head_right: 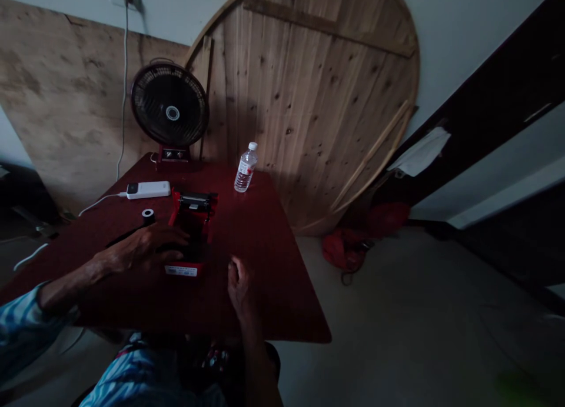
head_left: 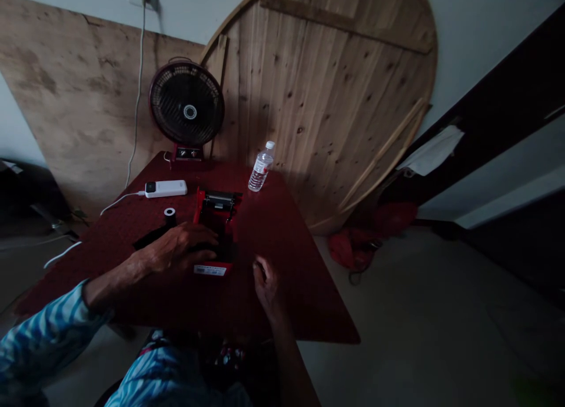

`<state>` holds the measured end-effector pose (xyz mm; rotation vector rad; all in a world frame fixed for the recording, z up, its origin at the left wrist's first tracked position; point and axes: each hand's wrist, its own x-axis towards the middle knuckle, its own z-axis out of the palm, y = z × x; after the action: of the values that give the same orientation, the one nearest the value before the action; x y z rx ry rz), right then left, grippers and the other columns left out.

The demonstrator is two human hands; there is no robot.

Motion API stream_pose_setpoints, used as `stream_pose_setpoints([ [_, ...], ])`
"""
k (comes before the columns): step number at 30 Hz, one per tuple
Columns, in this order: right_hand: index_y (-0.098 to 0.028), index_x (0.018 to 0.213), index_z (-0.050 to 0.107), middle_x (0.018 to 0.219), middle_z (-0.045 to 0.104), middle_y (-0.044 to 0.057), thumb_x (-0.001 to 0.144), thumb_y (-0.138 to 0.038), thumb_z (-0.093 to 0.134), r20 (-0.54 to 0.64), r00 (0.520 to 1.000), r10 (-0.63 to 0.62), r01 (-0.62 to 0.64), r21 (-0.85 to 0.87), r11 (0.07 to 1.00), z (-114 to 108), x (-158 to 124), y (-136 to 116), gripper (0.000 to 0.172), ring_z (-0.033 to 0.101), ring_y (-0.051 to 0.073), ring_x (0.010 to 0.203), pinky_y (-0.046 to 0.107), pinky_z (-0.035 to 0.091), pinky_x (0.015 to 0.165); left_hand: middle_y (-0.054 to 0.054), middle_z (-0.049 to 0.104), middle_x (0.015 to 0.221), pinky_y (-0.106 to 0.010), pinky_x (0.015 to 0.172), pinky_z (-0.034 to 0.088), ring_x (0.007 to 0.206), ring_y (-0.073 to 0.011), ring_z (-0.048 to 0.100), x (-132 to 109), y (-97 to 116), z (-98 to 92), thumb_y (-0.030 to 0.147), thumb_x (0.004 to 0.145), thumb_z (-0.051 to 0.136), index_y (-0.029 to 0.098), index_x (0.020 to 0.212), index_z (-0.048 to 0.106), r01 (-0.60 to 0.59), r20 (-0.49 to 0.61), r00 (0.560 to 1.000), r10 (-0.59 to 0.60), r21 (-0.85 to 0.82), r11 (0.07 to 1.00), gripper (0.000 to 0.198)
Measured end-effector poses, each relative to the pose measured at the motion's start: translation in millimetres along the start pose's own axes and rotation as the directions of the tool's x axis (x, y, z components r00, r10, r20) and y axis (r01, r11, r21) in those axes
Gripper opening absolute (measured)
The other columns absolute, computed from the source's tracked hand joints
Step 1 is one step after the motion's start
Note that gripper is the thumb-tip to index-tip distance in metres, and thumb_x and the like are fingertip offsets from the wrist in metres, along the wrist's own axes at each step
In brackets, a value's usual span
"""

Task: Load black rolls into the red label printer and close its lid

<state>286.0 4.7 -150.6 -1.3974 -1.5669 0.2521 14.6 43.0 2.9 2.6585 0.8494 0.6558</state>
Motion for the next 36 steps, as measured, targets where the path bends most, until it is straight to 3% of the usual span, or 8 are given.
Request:
stream_pose_setpoints([
  [2,-0.019,0.101,0.07,0.099,0.076,0.011,0.091,-0.035,0.044,-0.017,1.0,-0.005,0.005,-0.002,1.0,1,0,2,0.032,0.072,0.024,0.093,0.039,0.058,0.085,-0.009,0.067,0.124,-0.036,0.097,0.051,0.112,-0.0209,0.064,8,-3,-10.5,0.037,0.096,0.051,0.02,0.113,0.067,0.052,-0.129,0.99,-0.053,-0.014,0.999,0.029],
  [5,-0.02,0.099,0.071,0.098,0.077,0.011,0.091,-0.038,0.043,-0.045,0.999,-0.01,0.009,-0.005,1.0,4,-1,5,0.034,0.073,0.024,0.092,0.04,0.059,0.084,-0.009,0.062,0.13,-0.039,0.104,0.047,0.121,-0.0225,0.058,25,-13,-27.2,0.036,0.096,0.05,0.02,0.12,0.062,0.177,-0.36,0.915,-0.182,-0.047,0.983,0.031],
  [9,-0.018,0.098,0.071,0.097,0.077,0.012,0.092,-0.039,0.043,-0.062,0.998,-0.012,0.011,-0.014,1.0,4,-2,5,0.035,0.073,0.024,0.091,0.039,0.059,0.083,-0.012,0.055,0.137,-0.043,0.101,0.048,0.125,-0.0258,0.054,38,-28,-35.1,0.037,0.093,0.051,0.019,0.125,0.058,0.25,-0.474,0.841,-0.262,-0.09,0.964,0.037],
  [12,-0.019,0.098,0.071,0.095,0.077,0.012,0.092,-0.04,0.044,-0.06,0.998,-0.014,0.013,-0.012,1.0,4,-1,4,0.036,0.073,0.023,0.089,0.038,0.059,0.081,-0.013,0.052,0.141,-0.042,0.101,0.047,0.126,-0.0257,0.053,28,-23,-28.2,0.038,0.095,0.051,0.019,0.127,0.056,0.24,-0.471,0.842,-0.263,-0.111,0.965,0.039],
  [18,-0.02,0.099,0.07,0.097,0.076,0.011,0.092,-0.038,0.044,-0.045,0.999,-0.025,0.026,0.025,0.999,4,0,4,0.033,0.073,0.024,0.09,0.039,0.059,0.082,-0.01,0.068,0.121,-0.041,0.099,0.047,0.115,-0.0251,0.061,-9,9,1.0,0.044,0.094,0.055,0.021,0.122,0.062,0.058,-0.177,0.983,-0.049,0.042,0.997,0.037],
  [23,-0.019,0.099,0.07,0.097,0.076,0.012,0.091,-0.037,0.045,-0.036,0.999,-0.022,0.023,0.016,1.0,3,0,2,0.032,0.073,0.024,0.09,0.039,0.059,0.082,-0.007,0.072,0.109,-0.044,0.098,0.042,0.102,-0.0231,0.066,-13,12,20.9,0.033,0.095,0.056,0.02,0.112,0.065,0.085,-0.175,0.983,-0.054,0.171,0.982,0.024],
  [29,-0.02,0.097,0.07,0.095,0.076,0.012,0.091,-0.04,0.045,-0.041,0.999,-0.014,0.014,0.003,1.0,2,0,3,0.033,0.073,0.024,0.089,0.039,0.059,0.082,-0.004,0.073,0.092,-0.039,0.09,0.041,0.086,-0.0186,0.066,-15,14,20.1,0.017,0.099,0.042,0.019,0.099,0.064,0.045,-0.145,0.989,-0.009,0.247,0.968,0.022],
  [36,-0.019,0.108,0.067,0.101,0.075,0.012,0.091,-0.037,0.043,0.015,0.999,0.046,-0.047,0.047,0.998,0,11,-5,0.034,0.072,0.024,0.09,0.038,0.06,0.079,-0.004,0.073,0.101,-0.042,0.099,0.036,0.092,-0.018,0.066,-22,18,28.9,0.014,0.098,0.041,0.019,0.099,0.063,0.012,-0.206,0.978,0.038,0.237,0.971,0.022],
])
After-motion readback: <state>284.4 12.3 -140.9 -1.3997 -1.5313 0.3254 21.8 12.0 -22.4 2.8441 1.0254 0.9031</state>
